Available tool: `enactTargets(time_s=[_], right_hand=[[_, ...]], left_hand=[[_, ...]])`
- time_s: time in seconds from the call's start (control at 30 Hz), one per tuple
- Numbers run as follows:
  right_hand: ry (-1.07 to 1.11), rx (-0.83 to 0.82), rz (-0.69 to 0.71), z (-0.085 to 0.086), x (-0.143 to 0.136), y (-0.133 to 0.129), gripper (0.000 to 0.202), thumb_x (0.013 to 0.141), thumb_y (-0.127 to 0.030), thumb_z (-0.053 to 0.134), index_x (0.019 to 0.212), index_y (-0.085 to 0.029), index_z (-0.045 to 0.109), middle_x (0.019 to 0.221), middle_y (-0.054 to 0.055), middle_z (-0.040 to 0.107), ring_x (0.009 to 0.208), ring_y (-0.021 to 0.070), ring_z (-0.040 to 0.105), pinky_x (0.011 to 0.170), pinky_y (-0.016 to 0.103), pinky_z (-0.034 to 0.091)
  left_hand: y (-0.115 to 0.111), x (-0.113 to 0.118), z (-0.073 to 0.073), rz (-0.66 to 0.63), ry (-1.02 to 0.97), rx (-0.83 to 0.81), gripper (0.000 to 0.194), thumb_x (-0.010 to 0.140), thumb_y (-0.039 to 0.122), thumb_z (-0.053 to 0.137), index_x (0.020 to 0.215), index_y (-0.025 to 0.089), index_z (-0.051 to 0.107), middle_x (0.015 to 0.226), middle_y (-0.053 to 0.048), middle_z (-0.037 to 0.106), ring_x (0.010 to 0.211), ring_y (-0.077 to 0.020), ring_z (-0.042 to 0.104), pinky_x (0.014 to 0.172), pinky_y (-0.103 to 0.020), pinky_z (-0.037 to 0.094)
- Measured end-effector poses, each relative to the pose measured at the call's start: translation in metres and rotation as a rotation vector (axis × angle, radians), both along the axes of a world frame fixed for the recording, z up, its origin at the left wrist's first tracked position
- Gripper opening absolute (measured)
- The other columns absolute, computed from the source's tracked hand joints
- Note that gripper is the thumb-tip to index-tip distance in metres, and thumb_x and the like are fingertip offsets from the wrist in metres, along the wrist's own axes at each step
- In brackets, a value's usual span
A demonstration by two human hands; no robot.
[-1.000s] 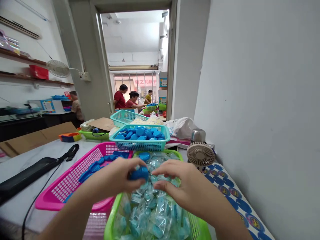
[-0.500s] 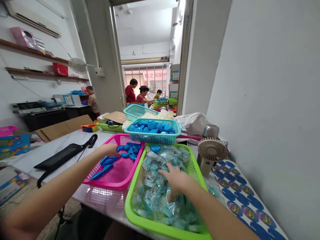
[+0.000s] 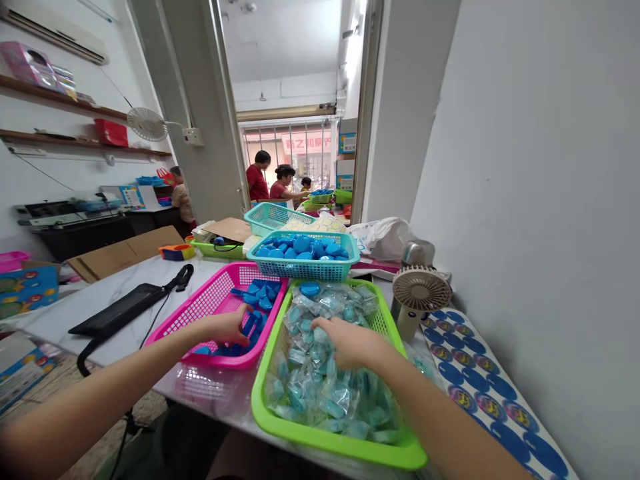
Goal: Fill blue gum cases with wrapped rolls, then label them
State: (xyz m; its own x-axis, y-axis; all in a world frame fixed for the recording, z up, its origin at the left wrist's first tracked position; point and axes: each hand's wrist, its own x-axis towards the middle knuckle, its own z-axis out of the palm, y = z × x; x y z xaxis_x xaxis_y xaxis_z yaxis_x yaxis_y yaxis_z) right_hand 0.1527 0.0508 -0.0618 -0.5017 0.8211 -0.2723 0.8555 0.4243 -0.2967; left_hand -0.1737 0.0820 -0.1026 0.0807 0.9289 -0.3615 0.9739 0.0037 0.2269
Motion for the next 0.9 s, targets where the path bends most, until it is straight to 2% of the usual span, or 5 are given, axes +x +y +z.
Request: enactTargets(time_s=[0.13, 0.33, 0.5, 0.67, 0.9], right_hand=[[0.24, 0.088, -0.027, 0.022, 0.007, -0.008, 0.074, 0.086, -0.014, 0.066, 0.153, -0.031, 0.038, 0.138, 0.015, 0.055, 0.09, 0.0243, 0.069, 0.078, 0.037, 0.052], [0.591, 0.149, -0.052, 0.047, 0.016, -0.016, 0.045, 0.085, -0.037, 0.074, 0.128, -0.024, 0.066, 0.106, 0.008, 0.069, 0.092, 0.0221, 0.068, 0.081, 0.035, 0.055], [1.054, 0.069, -0.101, 0.042, 0.022, -0.014, 0.035, 0.078, -0.05, 0.083, 0.097, -0.021, 0.079, 0.1, 0.009, 0.078, 0.086, 0.0211, 0.073, 0.076, 0.033, 0.059], [1.311, 0.128, -0.171, 0.037, 0.019, -0.012, 0.027, 0.071, -0.047, 0.089, 0.081, -0.023, 0.082, 0.087, 0.007, 0.08, 0.082, 0.0194, 0.073, 0.074, 0.03, 0.059], [1.488, 0.293, -0.171, 0.042, 0.032, -0.022, 0.023, 0.074, -0.045, 0.089, 0.08, -0.024, 0.081, 0.08, 0.003, 0.078, 0.078, 0.016, 0.073, 0.072, 0.027, 0.061]], left_hand=[[-0.007, 0.008, -0.002, -0.005, 0.022, 0.003, 0.036, 0.099, 0.037, 0.065, 0.127, 0.016, 0.062, 0.122, -0.01, 0.066, 0.103, -0.0236, 0.068, 0.088, -0.044, 0.06], [-0.005, 0.019, -0.004, 0.062, -0.014, 0.117, 0.03, 0.099, 0.036, 0.065, 0.12, 0.015, 0.065, 0.116, -0.008, 0.068, 0.098, -0.0217, 0.069, 0.085, -0.041, 0.06], [-0.006, 0.039, 0.038, 0.084, -0.164, 0.411, 0.028, 0.1, 0.034, 0.062, 0.118, 0.014, 0.062, 0.097, -0.004, 0.068, 0.081, -0.0181, 0.067, 0.074, -0.035, 0.057], [-0.04, 0.102, 0.092, -0.086, -0.467, 0.589, 0.041, 0.099, 0.057, 0.05, 0.117, 0.023, 0.064, 0.09, 0.001, 0.07, 0.077, -0.0164, 0.065, 0.068, -0.027, 0.051], [-0.059, 0.173, 0.111, -0.377, -0.954, 0.481, 0.037, 0.091, 0.05, 0.066, 0.074, 0.017, 0.066, 0.066, 0.002, 0.062, 0.062, -0.0112, 0.054, 0.06, -0.024, 0.043]])
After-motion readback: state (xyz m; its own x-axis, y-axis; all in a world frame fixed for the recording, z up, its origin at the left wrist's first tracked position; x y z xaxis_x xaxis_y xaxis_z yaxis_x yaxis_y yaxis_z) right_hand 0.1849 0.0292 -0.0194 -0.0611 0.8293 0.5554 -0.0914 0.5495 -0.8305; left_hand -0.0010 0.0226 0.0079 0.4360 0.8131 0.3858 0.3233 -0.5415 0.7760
